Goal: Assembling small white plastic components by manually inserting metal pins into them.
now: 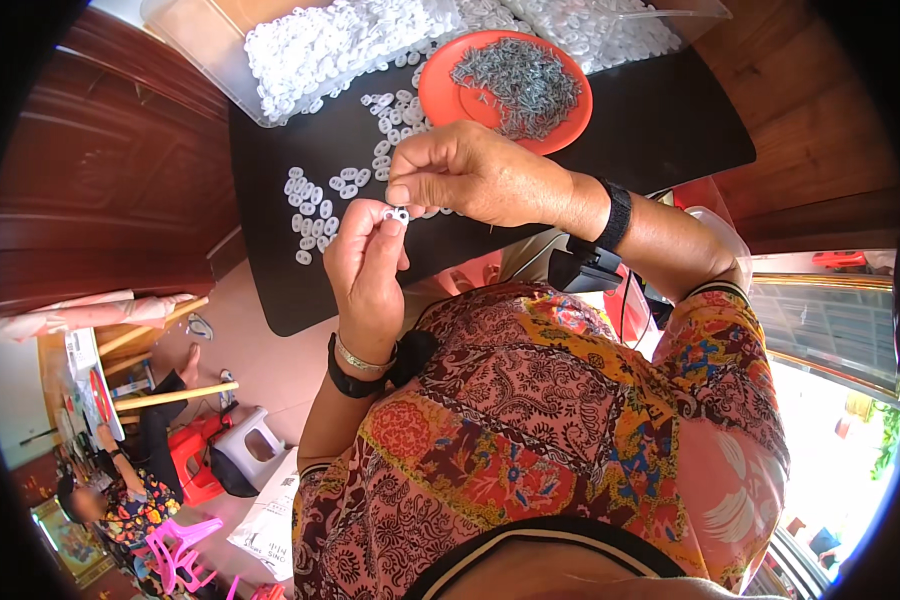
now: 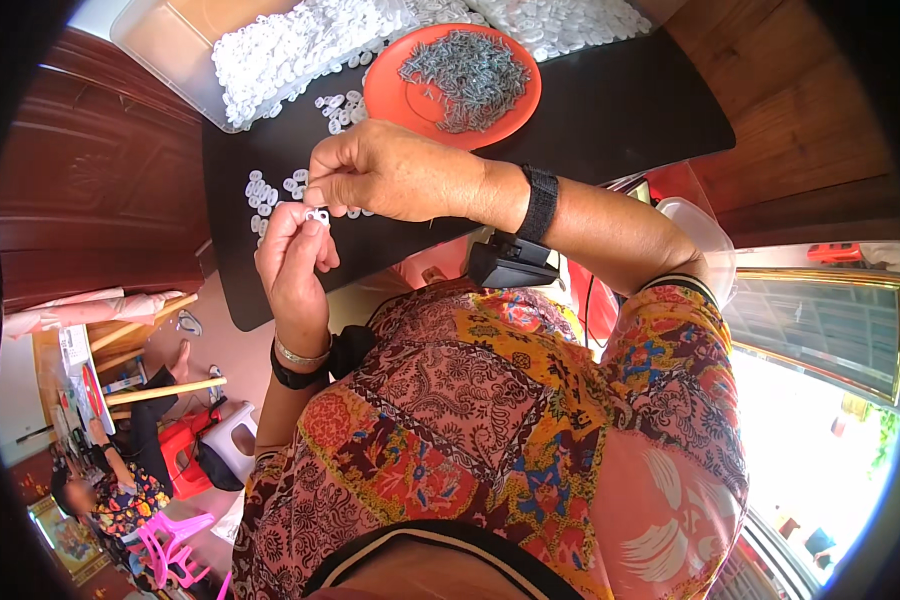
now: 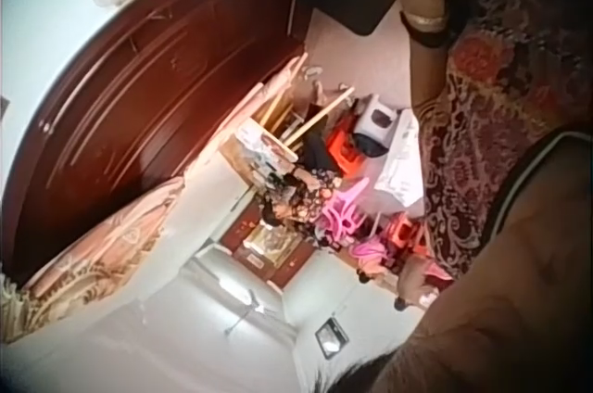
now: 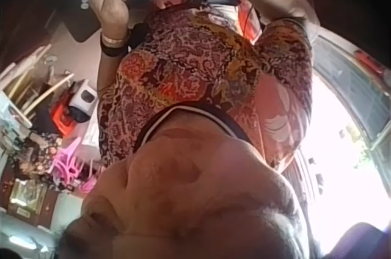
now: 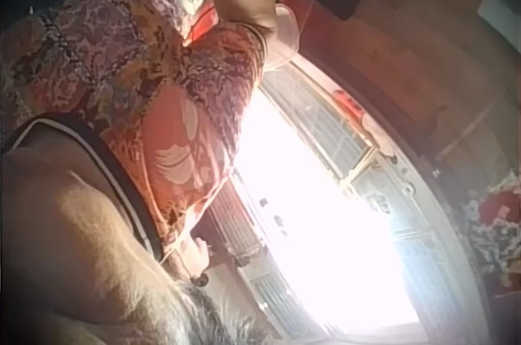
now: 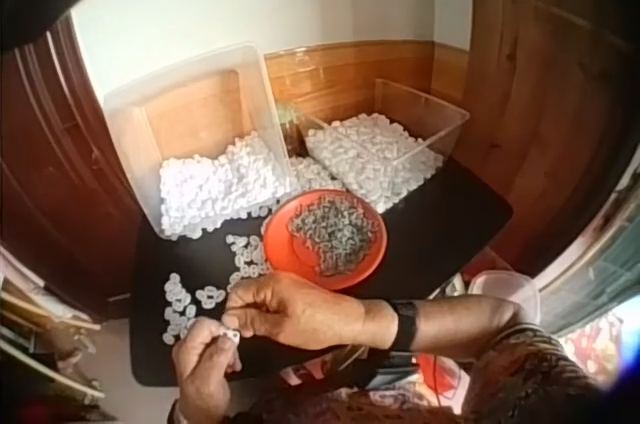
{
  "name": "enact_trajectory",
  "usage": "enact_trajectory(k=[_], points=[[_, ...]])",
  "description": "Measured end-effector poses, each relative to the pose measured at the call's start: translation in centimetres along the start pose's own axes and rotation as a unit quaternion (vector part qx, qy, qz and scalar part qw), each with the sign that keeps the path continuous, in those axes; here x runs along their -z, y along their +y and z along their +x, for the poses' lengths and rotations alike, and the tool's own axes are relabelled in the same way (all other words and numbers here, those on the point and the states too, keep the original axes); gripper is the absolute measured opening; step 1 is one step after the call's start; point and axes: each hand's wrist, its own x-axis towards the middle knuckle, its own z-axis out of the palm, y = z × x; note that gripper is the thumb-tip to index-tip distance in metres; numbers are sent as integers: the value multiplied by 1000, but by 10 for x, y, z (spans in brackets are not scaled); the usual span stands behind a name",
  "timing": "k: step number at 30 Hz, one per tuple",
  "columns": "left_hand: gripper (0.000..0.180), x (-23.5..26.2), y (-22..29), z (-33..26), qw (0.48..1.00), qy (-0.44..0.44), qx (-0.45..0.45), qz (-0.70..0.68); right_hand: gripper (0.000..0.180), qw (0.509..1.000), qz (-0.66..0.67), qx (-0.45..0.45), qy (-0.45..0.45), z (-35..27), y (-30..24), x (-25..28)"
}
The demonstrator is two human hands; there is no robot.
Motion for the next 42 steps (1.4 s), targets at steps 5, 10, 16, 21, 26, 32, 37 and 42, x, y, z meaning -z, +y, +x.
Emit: enact_trajectory(k=[5,10,16,21,26,32,37,42], points=[[16,2,-2,-1,1000,-7,5,-5,18,998,-32,44,-13,0,3,0],[15,1,-2,-2,1000,-18,12,-2,15,993,-108,41,-4,-3,-6,-1],[16,-3,-5,-5,1000,-7,13,-11,14,975,-191,106,31,-6,1,-6],[16,-1,-8,-8,999,-19,33,-3,15,970,-216,106,28,-9,6,-10],[15,15,-15,-8,999,-4,43,1,32,983,-156,22,92,0,0,15],[11,40,-25,-13,997,43,45,-50,19,966,-256,-6,47,7,-4,38],[9,76,-38,-25,971,175,44,-159,16,916,-398,49,-30,33,-14,21],[9,96,-52,-22,956,185,45,-221,13,904,-420,42,-72,82,4,3]])
